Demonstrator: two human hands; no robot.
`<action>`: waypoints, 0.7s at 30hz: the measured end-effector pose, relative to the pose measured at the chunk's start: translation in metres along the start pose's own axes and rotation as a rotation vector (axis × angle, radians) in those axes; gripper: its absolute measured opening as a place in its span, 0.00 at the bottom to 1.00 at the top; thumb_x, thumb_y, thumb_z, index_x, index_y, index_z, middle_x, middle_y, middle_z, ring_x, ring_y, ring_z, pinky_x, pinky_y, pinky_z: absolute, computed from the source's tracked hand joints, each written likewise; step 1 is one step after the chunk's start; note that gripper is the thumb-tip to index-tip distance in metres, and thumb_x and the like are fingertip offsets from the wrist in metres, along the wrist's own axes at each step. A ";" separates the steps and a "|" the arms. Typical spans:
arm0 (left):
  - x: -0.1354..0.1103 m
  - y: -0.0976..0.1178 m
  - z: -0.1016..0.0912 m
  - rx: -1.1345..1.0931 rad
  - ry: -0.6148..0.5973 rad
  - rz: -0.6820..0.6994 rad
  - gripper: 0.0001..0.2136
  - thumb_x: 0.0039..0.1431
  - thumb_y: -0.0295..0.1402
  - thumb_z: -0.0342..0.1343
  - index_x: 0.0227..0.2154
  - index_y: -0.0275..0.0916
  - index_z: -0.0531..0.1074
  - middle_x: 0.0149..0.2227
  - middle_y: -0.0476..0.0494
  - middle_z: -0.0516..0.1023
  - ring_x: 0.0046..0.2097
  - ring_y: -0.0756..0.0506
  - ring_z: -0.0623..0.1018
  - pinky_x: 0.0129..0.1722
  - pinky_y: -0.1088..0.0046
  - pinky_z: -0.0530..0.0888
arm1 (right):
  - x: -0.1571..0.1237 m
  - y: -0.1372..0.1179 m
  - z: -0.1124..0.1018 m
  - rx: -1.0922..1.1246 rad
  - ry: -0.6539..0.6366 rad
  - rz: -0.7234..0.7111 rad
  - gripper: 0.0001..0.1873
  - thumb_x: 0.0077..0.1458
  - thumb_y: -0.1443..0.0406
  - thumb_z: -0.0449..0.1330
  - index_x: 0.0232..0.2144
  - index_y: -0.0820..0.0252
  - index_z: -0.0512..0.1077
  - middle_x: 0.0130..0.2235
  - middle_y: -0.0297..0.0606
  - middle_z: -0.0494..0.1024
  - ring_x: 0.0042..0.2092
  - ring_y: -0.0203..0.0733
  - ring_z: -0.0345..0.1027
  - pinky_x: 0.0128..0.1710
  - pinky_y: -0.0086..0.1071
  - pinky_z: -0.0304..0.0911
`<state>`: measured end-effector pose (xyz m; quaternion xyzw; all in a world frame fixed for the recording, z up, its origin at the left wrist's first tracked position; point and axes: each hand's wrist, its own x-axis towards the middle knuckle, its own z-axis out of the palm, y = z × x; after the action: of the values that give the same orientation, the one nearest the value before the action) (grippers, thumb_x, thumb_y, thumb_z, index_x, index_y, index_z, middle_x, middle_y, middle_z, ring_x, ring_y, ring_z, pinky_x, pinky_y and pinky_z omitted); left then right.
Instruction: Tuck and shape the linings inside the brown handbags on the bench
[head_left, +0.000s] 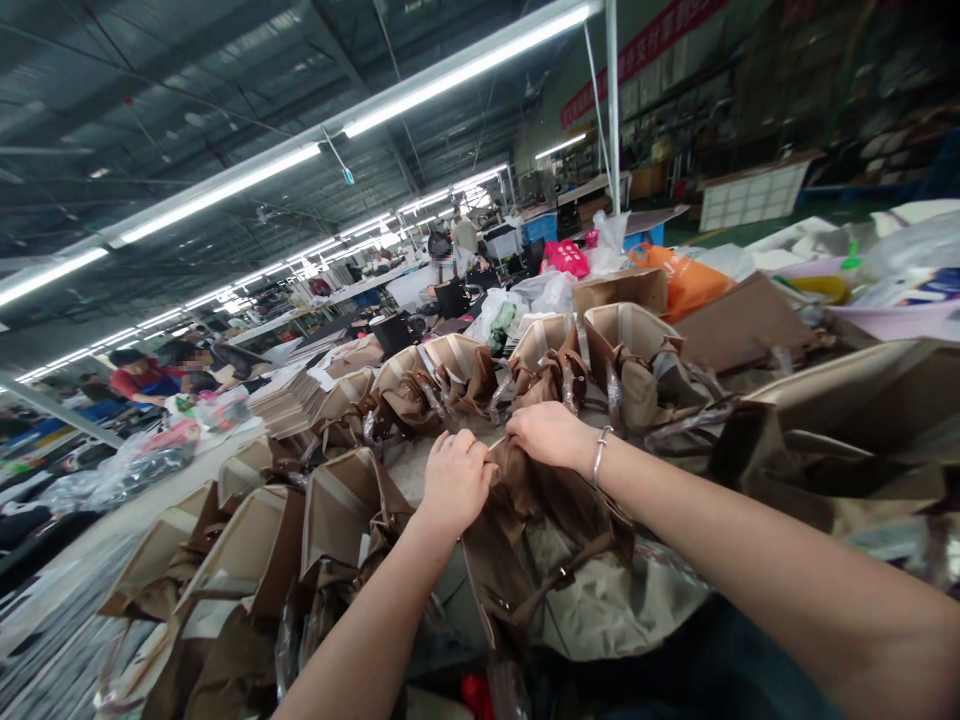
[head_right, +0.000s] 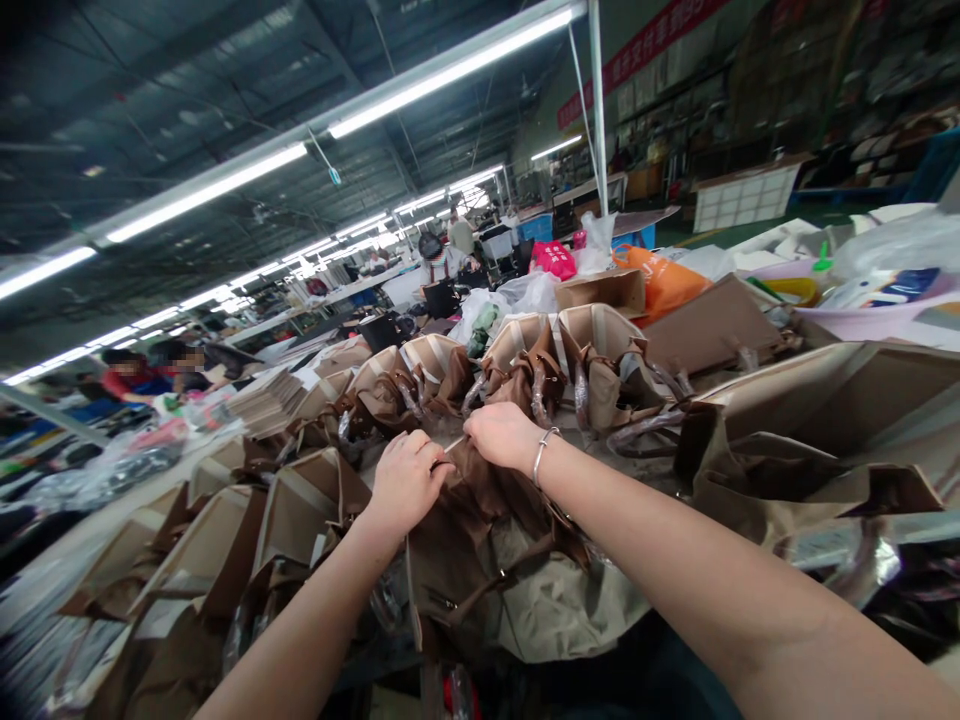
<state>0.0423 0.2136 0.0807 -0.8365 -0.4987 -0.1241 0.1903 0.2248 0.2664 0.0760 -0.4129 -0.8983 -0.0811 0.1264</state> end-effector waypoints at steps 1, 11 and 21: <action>0.000 0.000 0.001 0.006 0.006 0.007 0.04 0.54 0.34 0.56 0.30 0.39 0.71 0.35 0.45 0.68 0.40 0.44 0.70 0.54 0.62 0.62 | 0.000 0.000 0.000 -0.001 0.001 0.002 0.11 0.57 0.63 0.52 0.30 0.59 0.73 0.35 0.39 0.77 0.38 0.43 0.70 0.33 0.30 0.60; 0.000 -0.001 0.003 0.010 0.049 0.120 0.06 0.56 0.30 0.51 0.27 0.38 0.71 0.32 0.45 0.68 0.38 0.46 0.69 0.54 0.63 0.63 | -0.002 -0.001 -0.002 0.023 0.011 0.012 0.10 0.57 0.64 0.52 0.30 0.60 0.73 0.34 0.40 0.77 0.38 0.43 0.70 0.33 0.29 0.59; -0.001 -0.007 0.011 -0.308 0.082 -0.029 0.03 0.51 0.25 0.51 0.25 0.38 0.67 0.41 0.43 0.71 0.40 0.47 0.72 0.41 0.72 0.68 | -0.003 0.000 0.000 0.044 0.030 -0.004 0.12 0.58 0.63 0.51 0.30 0.58 0.73 0.34 0.38 0.76 0.37 0.42 0.70 0.31 0.29 0.58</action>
<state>0.0358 0.2212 0.0720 -0.8428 -0.4776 -0.2357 0.0780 0.2266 0.2637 0.0755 -0.4069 -0.8988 -0.0675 0.1487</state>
